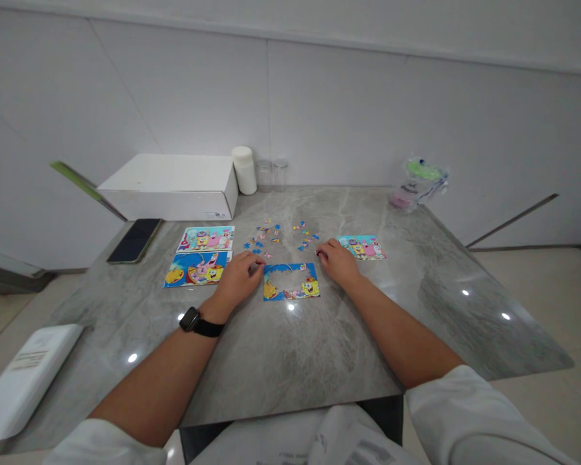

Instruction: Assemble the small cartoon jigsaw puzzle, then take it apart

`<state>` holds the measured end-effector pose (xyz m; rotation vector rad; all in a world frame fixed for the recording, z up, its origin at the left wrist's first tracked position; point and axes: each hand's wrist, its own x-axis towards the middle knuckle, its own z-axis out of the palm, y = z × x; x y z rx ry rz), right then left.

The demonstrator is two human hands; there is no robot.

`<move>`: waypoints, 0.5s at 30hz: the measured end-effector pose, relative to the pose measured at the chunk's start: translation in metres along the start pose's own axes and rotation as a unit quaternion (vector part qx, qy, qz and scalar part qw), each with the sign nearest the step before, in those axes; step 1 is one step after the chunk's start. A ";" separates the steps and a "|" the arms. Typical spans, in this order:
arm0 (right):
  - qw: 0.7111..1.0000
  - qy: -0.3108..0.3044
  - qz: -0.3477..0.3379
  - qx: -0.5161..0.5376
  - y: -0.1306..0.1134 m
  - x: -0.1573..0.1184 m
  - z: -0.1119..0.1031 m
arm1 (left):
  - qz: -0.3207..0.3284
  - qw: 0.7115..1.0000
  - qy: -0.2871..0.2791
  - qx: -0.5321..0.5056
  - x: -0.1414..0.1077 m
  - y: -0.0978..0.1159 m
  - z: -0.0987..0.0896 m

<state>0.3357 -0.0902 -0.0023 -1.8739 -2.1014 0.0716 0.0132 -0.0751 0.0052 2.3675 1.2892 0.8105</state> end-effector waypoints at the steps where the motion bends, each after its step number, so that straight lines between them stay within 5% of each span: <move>1: 1.000 0.002 0.002 0.000 0.000 -0.001 -0.001 | 0.000 1.000 -0.001 -0.001 0.000 0.000 0.000; 15: 1.000 -0.018 -0.009 0.018 -0.004 -0.008 -0.003 | 0.004 1.000 0.005 -0.011 -0.001 0.002 0.001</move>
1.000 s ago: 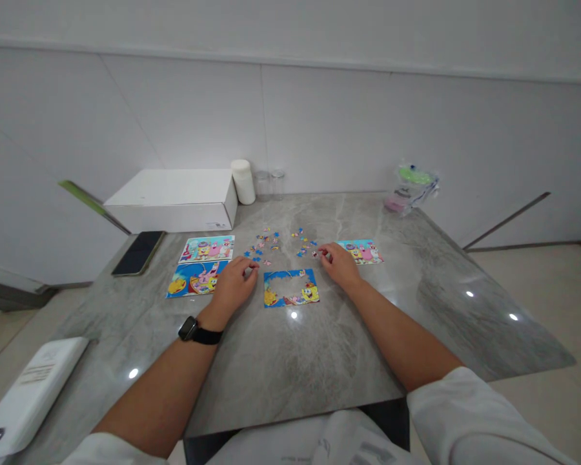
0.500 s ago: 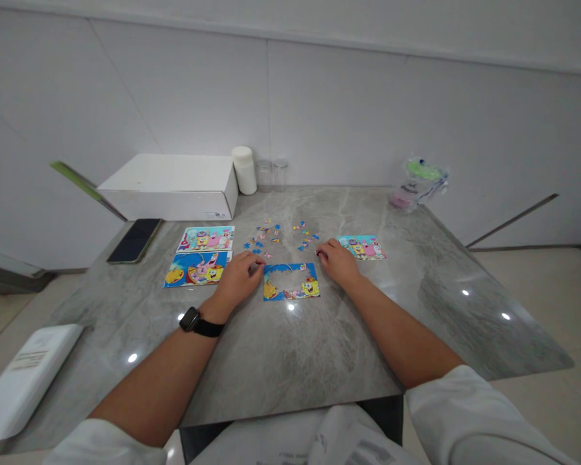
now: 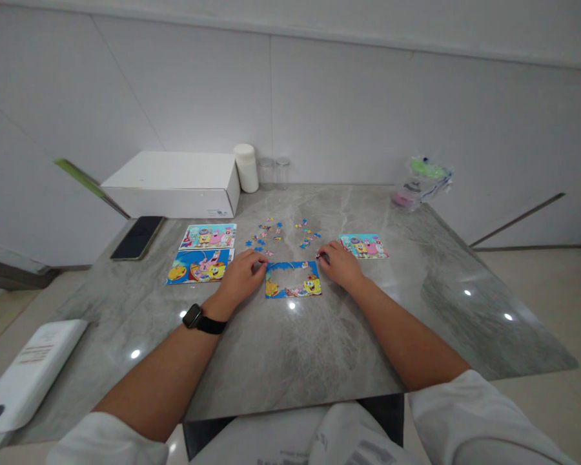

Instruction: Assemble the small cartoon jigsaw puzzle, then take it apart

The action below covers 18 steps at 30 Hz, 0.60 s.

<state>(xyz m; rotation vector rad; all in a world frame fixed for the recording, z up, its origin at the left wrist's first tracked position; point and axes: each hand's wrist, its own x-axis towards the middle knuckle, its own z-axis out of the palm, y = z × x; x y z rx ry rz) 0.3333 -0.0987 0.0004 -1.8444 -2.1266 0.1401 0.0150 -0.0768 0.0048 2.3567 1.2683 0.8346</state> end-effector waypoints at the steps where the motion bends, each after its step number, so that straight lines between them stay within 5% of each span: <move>1: 1.000 0.004 -0.003 0.006 -0.001 0.000 0.000 | -0.001 1.000 0.000 -0.001 0.000 0.000 0.000; 11: 0.988 0.075 -0.017 0.133 -0.004 0.002 0.002 | 0.017 1.000 -0.007 -0.006 -0.001 0.002 0.001; 18: 0.981 0.051 -0.074 0.170 -0.008 0.001 0.004 | 0.063 0.997 -0.028 -0.017 -0.002 0.008 0.002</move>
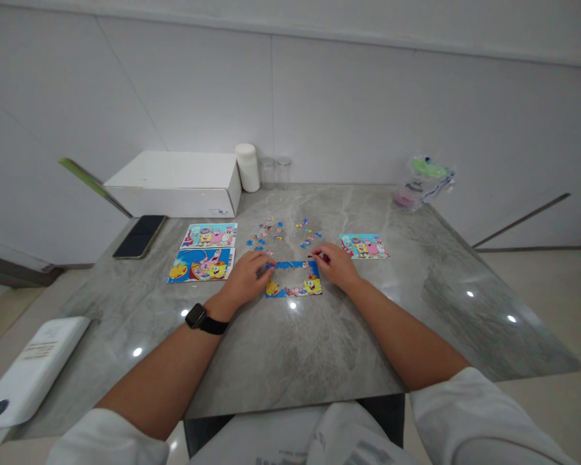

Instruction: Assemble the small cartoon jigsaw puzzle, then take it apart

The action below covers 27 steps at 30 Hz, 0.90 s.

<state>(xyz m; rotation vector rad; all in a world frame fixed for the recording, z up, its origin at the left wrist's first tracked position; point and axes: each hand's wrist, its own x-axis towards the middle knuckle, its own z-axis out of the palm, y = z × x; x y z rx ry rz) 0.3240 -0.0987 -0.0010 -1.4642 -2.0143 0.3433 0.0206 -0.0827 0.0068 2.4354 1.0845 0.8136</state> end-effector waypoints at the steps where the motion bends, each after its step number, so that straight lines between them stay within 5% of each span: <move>1: 1.000 -0.007 -0.008 0.000 -0.001 0.000 0.000 | 0.007 1.000 -0.002 -0.001 0.000 0.000 0.000; 9: 0.999 0.016 -0.009 0.040 -0.002 -0.001 0.003 | 0.050 0.999 0.010 0.013 0.010 0.016 -0.003; 16: 0.975 0.050 0.072 0.202 -0.009 -0.003 0.011 | -0.006 0.999 0.044 -0.004 0.037 0.042 0.017; 27: 0.949 0.029 0.092 0.299 -0.009 -0.004 0.024 | 0.084 0.994 0.044 0.048 0.036 0.035 0.034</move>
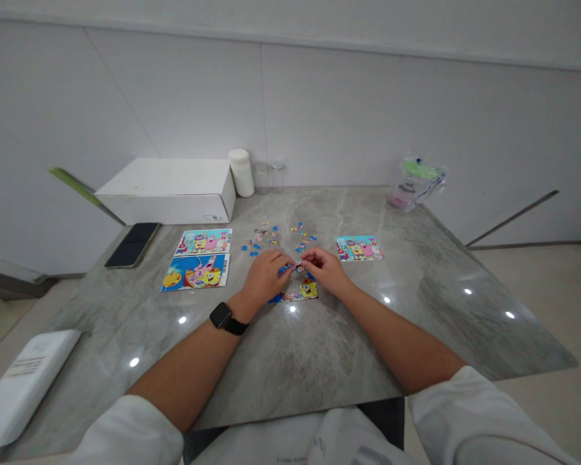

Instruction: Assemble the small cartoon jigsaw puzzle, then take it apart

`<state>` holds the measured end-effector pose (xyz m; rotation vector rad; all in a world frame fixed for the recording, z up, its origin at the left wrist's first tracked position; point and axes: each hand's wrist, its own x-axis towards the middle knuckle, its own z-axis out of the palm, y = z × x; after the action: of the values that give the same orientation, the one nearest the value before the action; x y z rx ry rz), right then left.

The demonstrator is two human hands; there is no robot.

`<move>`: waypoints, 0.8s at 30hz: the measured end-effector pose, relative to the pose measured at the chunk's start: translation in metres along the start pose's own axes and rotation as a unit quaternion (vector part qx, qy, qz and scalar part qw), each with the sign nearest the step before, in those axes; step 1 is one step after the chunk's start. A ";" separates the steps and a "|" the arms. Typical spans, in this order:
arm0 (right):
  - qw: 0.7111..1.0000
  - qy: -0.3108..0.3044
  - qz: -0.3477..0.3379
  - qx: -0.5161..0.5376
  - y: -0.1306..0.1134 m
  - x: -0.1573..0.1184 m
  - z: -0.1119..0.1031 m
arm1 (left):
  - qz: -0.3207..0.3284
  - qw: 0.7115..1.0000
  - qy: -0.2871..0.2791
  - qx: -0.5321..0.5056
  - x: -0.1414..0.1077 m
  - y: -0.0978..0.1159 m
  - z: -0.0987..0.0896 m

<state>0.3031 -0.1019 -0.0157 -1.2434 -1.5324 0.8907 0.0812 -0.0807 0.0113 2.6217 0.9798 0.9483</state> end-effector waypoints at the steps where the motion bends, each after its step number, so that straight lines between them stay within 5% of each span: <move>1: 1.000 -0.005 0.001 0.001 0.000 0.000 0.000 | 0.001 1.000 0.001 0.002 0.000 0.000 0.000; 5: 0.999 -0.013 -0.028 -0.037 -0.005 -0.002 -0.005 | 0.006 1.000 0.005 0.004 0.000 0.000 0.001; 12: 0.968 -0.039 -0.180 -0.169 -0.019 -0.005 -0.014 | -0.016 0.999 0.021 -0.028 -0.001 -0.003 0.005; 24: 0.949 -0.090 -0.186 -0.237 -0.012 -0.004 -0.015 | -0.033 0.999 -0.024 -0.012 -0.003 -0.001 0.005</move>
<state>0.3145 -0.1083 -0.0011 -1.1573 -2.1270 0.4056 0.0821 -0.0813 0.0053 2.5633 1.0309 0.8734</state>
